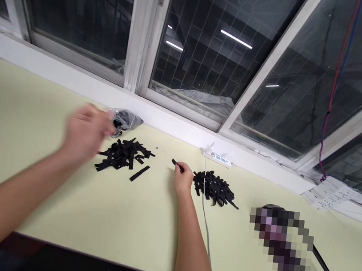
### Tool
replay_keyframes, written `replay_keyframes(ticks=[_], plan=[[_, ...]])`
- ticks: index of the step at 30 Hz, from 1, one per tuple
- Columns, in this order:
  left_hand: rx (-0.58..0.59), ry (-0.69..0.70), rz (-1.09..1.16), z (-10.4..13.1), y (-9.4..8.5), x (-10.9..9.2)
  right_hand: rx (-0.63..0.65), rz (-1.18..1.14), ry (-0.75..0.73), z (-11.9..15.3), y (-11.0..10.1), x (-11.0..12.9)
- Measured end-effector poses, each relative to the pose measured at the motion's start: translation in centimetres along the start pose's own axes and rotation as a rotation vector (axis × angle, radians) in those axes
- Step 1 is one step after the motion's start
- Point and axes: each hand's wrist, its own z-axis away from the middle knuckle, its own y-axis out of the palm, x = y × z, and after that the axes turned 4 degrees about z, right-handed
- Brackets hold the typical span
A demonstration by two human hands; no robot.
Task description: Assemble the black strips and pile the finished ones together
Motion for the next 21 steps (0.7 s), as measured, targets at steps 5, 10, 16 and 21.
replay_keyframes(ticks=[5,10,16,21], plan=[[0.507,-0.03,-0.226,3.5,7.4,6.8,0.037,-0.054,-0.006,0.1,0.2,0.1],[0.677,0.141,-0.429,6.4,9.0,8.9,0.118,-0.069,0.02,0.9,0.5,1.4],[0.854,0.211,-0.569,7.8,7.9,9.1,0.181,-0.027,-0.021,2.5,0.9,3.5],[0.89,0.137,-0.463,7.5,7.8,9.9,0.219,0.018,-0.074,2.9,1.0,3.8]])
